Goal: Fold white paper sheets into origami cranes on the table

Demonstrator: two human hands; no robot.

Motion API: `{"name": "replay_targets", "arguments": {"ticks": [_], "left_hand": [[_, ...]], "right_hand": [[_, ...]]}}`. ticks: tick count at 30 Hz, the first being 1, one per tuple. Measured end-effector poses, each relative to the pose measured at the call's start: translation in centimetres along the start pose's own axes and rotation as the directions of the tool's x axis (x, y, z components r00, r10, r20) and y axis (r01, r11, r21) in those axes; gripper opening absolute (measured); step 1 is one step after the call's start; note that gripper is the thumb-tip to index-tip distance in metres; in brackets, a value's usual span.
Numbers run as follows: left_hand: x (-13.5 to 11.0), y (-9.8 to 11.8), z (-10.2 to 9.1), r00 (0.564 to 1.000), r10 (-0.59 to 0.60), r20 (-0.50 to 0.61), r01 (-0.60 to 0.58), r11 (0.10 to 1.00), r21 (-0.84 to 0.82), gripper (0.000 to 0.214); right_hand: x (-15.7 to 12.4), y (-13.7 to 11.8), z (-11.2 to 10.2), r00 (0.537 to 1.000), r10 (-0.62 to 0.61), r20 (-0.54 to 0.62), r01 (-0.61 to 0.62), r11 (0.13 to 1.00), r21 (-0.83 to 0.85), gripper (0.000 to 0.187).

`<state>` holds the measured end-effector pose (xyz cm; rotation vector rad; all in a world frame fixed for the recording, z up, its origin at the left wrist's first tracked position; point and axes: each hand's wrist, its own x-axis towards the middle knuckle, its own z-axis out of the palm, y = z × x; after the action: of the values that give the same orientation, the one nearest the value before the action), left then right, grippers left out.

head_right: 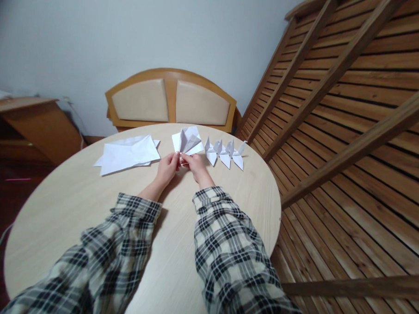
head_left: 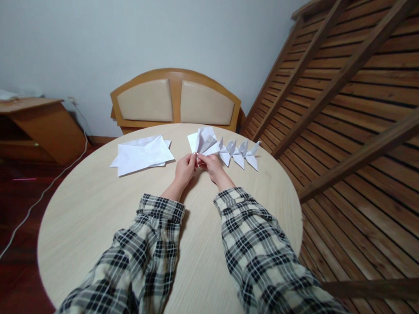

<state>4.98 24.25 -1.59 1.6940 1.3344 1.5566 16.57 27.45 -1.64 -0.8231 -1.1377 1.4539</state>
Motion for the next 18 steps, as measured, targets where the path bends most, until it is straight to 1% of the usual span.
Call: {"name": "replay_targets", "arguments": {"ticks": [4,8,11,13,17,18], "left_hand": [[-0.8,0.8,0.0,0.999,0.044,-0.022,-0.044,0.999,-0.016,0.037],[-1.9,1.7,-0.6,0.999,0.047,-0.005,-0.047,0.998,-0.041,0.038],[-2.6,2.2,-1.1,0.997,0.073,-0.039,-0.073,0.997,-0.01,0.04],[-3.0,2.3,-1.3,0.997,0.068,-0.028,-0.068,0.998,0.011,0.042],[-3.2,2.0,-1.7,0.996,0.055,0.077,-0.055,0.998,-0.012,0.046],[-3.2,1.9,-1.8,0.995,0.049,0.086,-0.047,0.998,-0.03,0.048]], "right_hand": [[-1.2,-0.3,0.3,0.999,-0.002,0.037,0.001,0.999,0.033,0.038],[-2.7,-0.6,0.2,0.998,0.019,0.063,-0.023,0.998,0.06,0.035],[-3.3,-0.7,0.0,0.995,0.032,0.094,-0.039,0.996,0.074,0.031],[-3.3,-0.6,-0.1,0.996,0.037,0.076,-0.045,0.994,0.1,0.029],[-2.9,-0.3,-0.1,0.999,0.048,-0.007,-0.047,0.987,0.155,0.025],[-2.8,-0.3,-0.1,0.999,0.05,-0.02,-0.046,0.987,0.154,0.024]]}}
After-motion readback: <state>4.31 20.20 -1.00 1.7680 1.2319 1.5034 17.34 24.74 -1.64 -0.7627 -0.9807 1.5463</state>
